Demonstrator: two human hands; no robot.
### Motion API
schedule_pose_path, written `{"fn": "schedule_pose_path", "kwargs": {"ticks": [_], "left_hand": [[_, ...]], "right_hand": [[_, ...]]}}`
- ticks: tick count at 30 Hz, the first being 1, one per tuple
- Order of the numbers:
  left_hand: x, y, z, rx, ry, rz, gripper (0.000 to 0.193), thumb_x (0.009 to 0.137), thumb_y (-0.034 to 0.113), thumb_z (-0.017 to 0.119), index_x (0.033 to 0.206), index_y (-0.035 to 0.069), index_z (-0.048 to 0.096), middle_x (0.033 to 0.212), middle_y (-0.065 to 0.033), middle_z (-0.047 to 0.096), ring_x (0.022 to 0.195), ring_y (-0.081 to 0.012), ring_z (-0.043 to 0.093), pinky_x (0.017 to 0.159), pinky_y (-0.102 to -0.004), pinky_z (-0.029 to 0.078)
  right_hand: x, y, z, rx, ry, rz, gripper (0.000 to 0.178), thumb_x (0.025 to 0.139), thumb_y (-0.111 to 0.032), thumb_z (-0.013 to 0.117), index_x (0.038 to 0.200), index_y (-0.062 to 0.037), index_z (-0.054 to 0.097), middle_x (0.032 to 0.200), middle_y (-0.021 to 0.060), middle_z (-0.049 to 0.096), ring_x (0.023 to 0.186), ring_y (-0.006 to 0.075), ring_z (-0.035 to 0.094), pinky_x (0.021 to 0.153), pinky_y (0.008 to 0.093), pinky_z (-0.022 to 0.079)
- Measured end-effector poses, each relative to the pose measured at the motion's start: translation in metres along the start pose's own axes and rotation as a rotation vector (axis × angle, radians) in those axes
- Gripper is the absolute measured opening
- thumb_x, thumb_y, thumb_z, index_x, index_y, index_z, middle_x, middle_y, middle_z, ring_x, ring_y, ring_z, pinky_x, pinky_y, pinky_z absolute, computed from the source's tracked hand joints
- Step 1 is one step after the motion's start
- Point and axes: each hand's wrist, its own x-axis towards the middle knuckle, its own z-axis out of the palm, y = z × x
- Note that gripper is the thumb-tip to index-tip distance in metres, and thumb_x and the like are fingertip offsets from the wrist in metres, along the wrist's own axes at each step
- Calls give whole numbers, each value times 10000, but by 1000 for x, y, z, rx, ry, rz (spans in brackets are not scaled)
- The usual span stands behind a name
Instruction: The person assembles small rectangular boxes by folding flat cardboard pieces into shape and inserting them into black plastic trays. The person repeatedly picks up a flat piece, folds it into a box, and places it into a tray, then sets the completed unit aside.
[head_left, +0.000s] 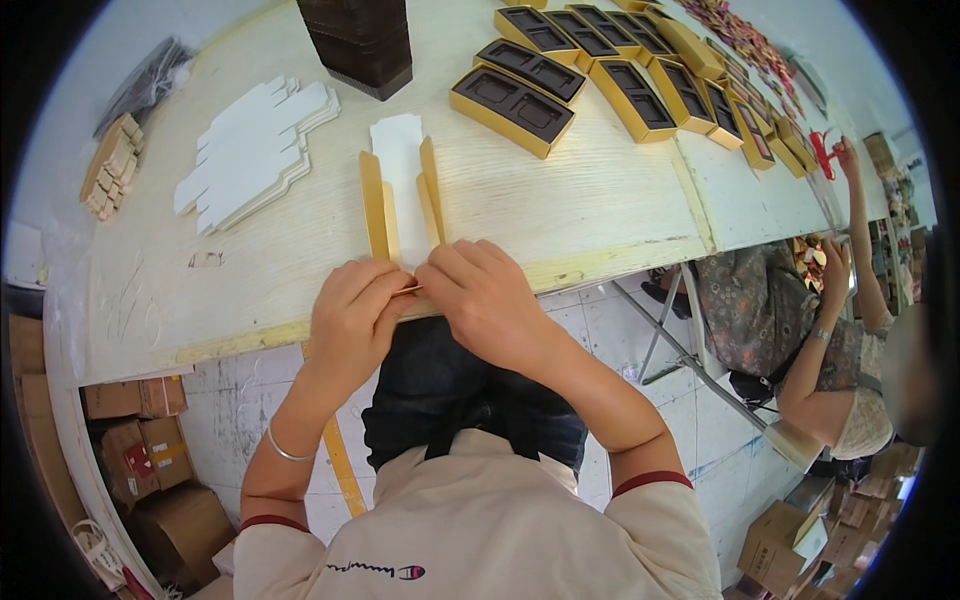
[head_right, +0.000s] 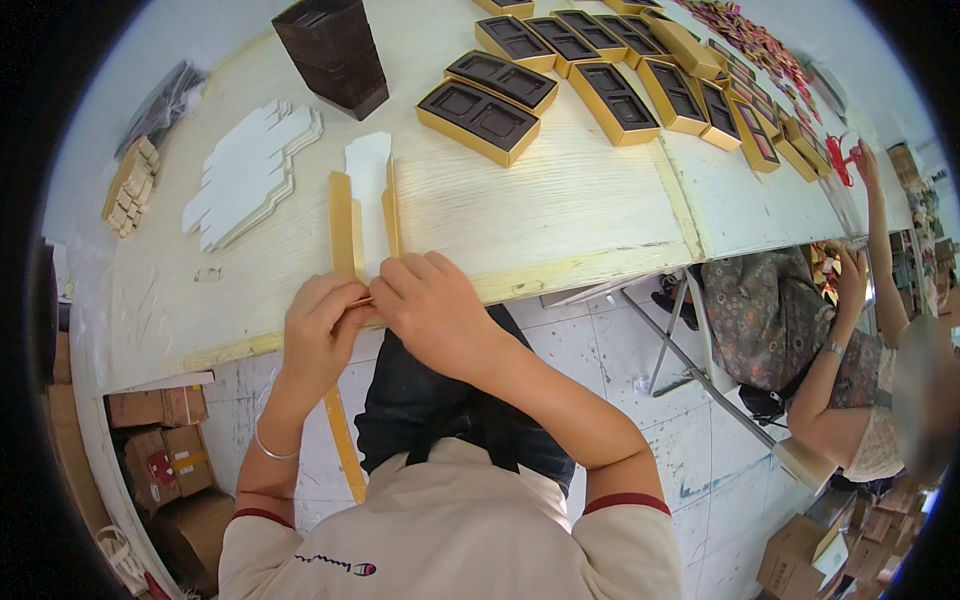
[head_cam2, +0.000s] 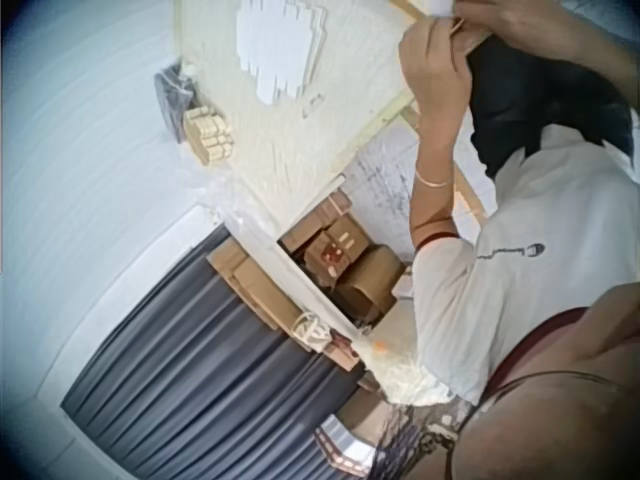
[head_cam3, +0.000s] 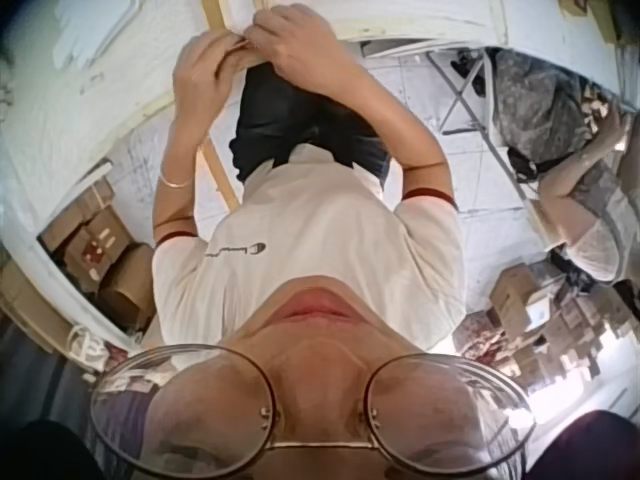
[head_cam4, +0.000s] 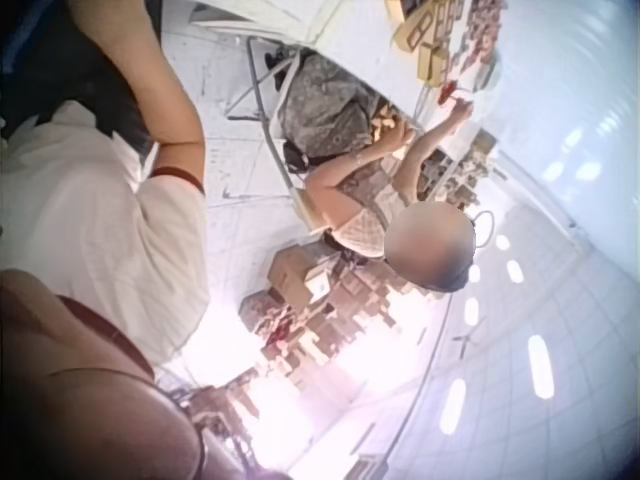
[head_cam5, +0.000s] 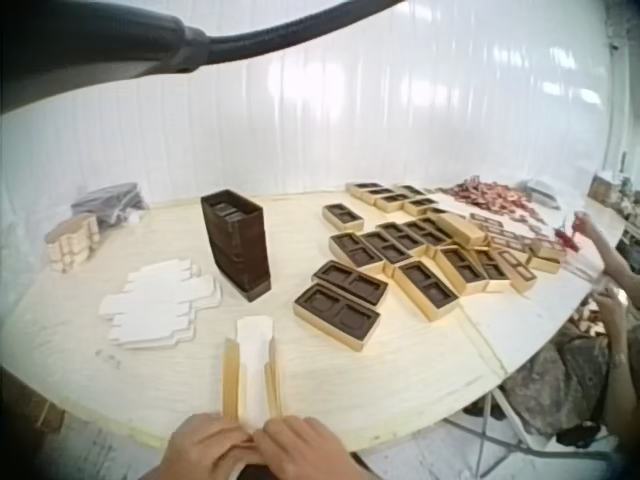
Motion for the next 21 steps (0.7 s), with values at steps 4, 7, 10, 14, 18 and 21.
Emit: {"fn": "schedule_pose_path", "kwargs": {"ticks": [4,7,10,14,18,21], "left_hand": [[16,2,-26,-123,-357,-224,92,734,6,699,798,15,633,772,-88,596,736,-274,573,673,-334,468],[36,-18,-48,-310,-623,-190,80,732,17,705,776,16,639,756,-80,592,775,-255,571,712,-327,462],[47,-30,-64,-209,-731,14,105,706,64,740,780,42,669,880,-55,619,872,-239,564,782,-339,448],[56,-1,-66,289,-372,250,286,670,105,769,938,80,673,1021,-69,627,972,-267,558,865,-380,430],[30,23,-40,316,-332,186,404,658,132,769,1035,70,640,1006,-58,604,891,-246,563,786,-350,469],[15,8,-34,137,-393,138,333,648,161,784,927,71,625,974,-49,587,839,-238,572,742,-325,478]], "right_hand": [[7,3,-12,209,-240,101,271,725,-53,687,987,-42,622,936,107,566,849,304,573,729,400,456],[7,20,-25,237,-70,51,187,757,-89,680,937,-64,636,879,88,566,861,281,571,730,392,459],[8,49,-50,-38,-8,24,156,760,-121,690,905,-75,655,830,62,578,841,267,559,751,380,459],[-3,38,-42,-73,-62,4,106,751,-124,686,757,-53,607,764,80,563,767,272,536,709,372,445],[-17,-4,-24,110,17,117,164,733,-70,722,850,-24,617,735,106,551,687,300,538,612,379,443],[-16,-26,-44,399,50,101,315,715,-28,737,1013,-18,636,762,118,574,693,305,555,606,374,454]]}}
